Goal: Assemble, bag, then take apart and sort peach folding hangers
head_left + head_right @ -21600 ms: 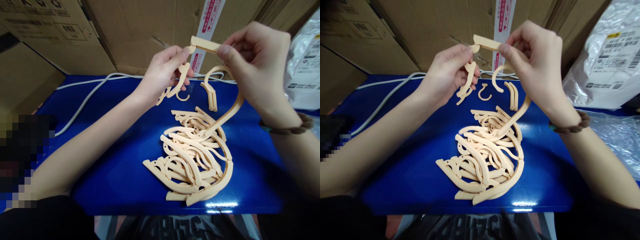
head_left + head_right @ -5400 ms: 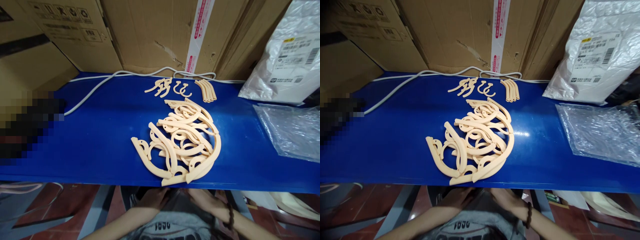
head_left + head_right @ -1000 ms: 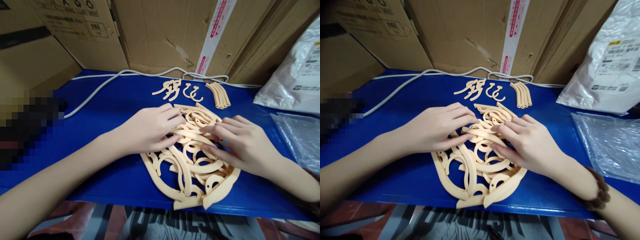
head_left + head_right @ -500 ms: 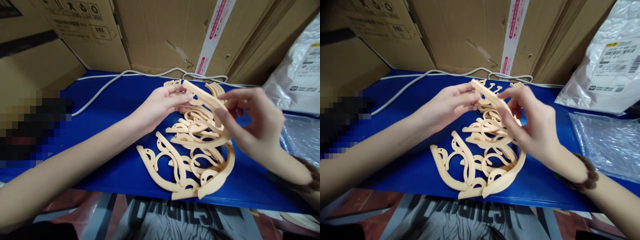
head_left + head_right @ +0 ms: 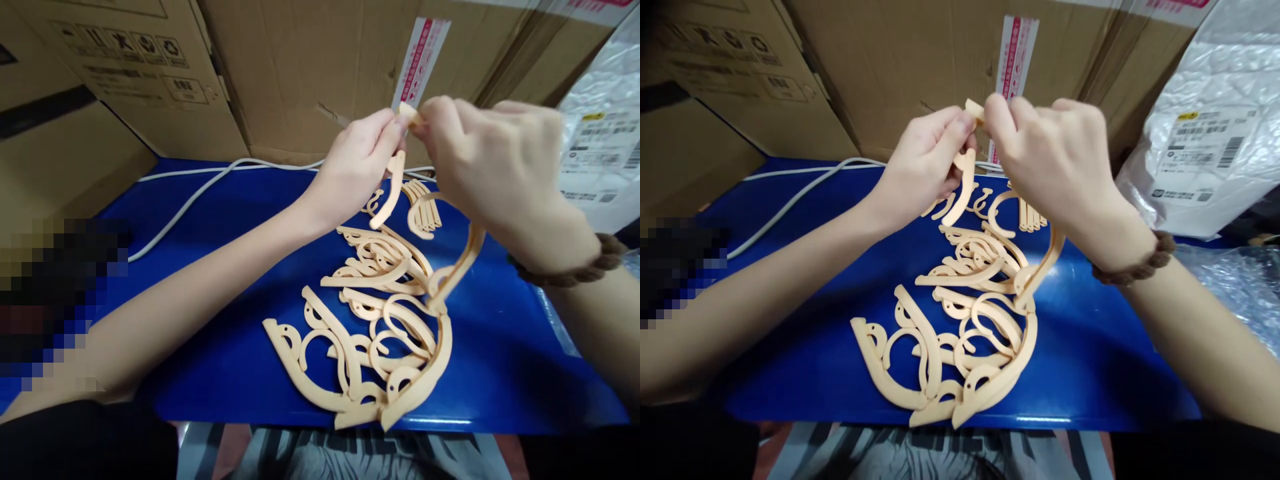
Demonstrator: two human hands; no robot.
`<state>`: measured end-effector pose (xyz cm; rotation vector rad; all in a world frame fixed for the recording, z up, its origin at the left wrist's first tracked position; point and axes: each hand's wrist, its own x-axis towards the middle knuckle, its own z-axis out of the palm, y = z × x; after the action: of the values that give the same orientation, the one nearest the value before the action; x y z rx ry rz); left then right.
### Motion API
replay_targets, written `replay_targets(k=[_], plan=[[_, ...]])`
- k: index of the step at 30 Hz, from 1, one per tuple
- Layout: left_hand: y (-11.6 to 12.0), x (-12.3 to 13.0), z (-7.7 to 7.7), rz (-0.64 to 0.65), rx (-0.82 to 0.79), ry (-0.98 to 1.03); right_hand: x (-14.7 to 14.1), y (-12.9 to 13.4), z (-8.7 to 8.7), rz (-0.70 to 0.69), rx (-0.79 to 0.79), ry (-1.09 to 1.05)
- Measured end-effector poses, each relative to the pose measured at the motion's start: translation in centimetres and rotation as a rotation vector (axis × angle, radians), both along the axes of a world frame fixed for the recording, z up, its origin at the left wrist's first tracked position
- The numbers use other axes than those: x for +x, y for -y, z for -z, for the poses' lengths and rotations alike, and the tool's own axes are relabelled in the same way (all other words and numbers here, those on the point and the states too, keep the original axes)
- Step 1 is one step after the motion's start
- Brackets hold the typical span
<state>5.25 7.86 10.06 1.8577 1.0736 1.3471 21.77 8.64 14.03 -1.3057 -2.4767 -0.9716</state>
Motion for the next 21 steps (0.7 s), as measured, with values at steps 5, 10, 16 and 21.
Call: replay_targets(k=[5,10,16,21], plan=[[-1.9,-2.7,2.5,-0.155,0.200,-0.370,1.5,-3.7,1.5,-0.157,-0.431,-0.512],[-6.5,-6.3,6.7,-0.272,0.111,-0.545,3.5,-5.6,1.4,-0.242,-0.484,-0.971],[-6.3,-5.2,6.6,-0.249,0.044,-0.317,2.5,-5.8,0.5,-0.206,-0.320,-1.571],[-3.3,-2.1,3.3,0.355,-0.379,0.030,3.0,-5.5,0.7,-0.260,-0.320,-1.690]])
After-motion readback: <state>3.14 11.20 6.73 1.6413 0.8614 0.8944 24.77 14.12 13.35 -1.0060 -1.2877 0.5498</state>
